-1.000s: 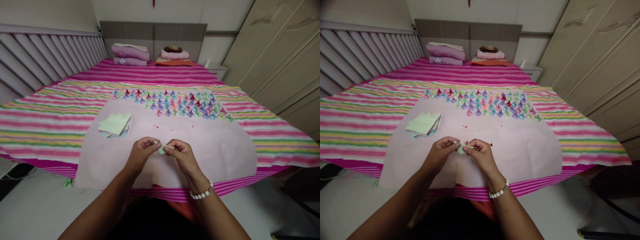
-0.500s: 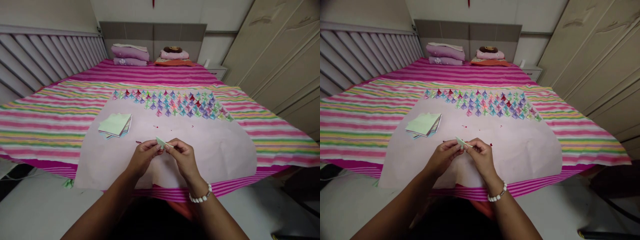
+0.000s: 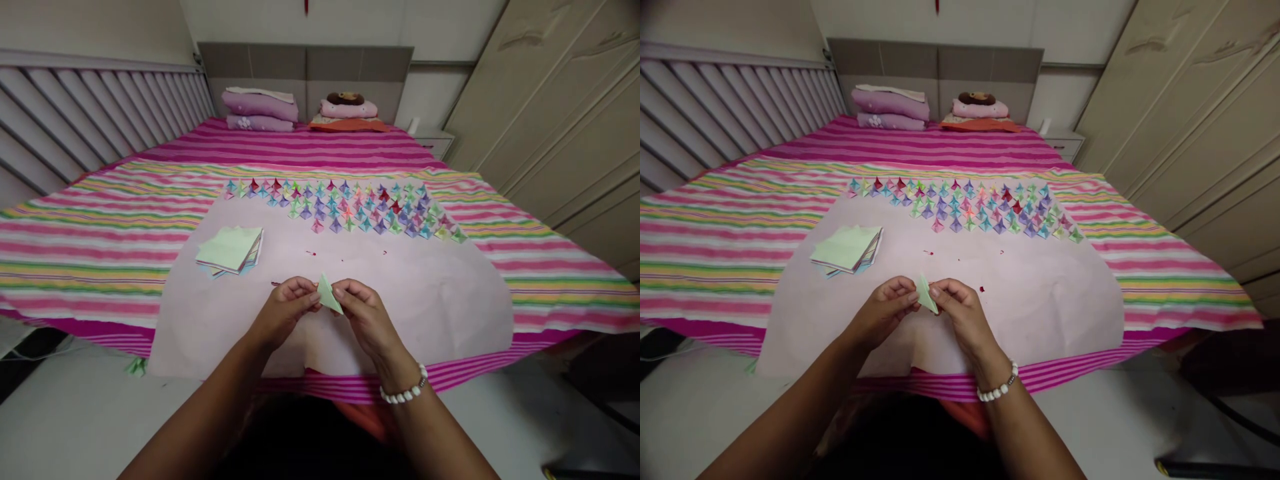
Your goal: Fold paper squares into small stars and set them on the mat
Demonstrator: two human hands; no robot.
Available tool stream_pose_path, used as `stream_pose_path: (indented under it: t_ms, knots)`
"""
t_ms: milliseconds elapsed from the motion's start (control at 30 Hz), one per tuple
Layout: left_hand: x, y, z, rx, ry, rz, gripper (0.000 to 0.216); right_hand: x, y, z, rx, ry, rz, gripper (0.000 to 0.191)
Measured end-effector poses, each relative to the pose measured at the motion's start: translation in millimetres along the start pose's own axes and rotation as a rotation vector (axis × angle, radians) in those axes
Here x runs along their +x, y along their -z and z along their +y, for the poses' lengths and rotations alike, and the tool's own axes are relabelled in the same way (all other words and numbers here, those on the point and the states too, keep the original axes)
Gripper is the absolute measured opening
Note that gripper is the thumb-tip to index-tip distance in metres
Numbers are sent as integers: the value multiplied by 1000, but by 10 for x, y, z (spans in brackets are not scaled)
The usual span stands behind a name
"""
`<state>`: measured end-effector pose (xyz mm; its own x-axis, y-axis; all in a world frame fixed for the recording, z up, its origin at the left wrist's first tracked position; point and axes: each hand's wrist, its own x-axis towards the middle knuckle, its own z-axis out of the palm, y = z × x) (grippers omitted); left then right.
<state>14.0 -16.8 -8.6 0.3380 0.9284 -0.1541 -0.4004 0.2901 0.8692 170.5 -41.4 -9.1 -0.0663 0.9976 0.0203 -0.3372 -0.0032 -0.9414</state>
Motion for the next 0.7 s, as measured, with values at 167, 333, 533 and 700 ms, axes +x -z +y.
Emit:
stream_pose_path:
  t_ms: [167, 333, 533, 700]
  knots:
    - [23, 6, -6, 160, -48, 83, 21, 15, 26, 7, -127, 80, 28, 14]
    - [-15, -91, -1, 353, -154, 156, 22, 30, -10, 49, -226, 126, 80, 11]
    - [-65, -180, -54, 575, -260, 167, 30, 15, -68, 81, -412, 269, 173, 8]
    - [-61, -161, -52, 710, -361, 190, 21, 28, -63, 79, -397, 316, 197, 13]
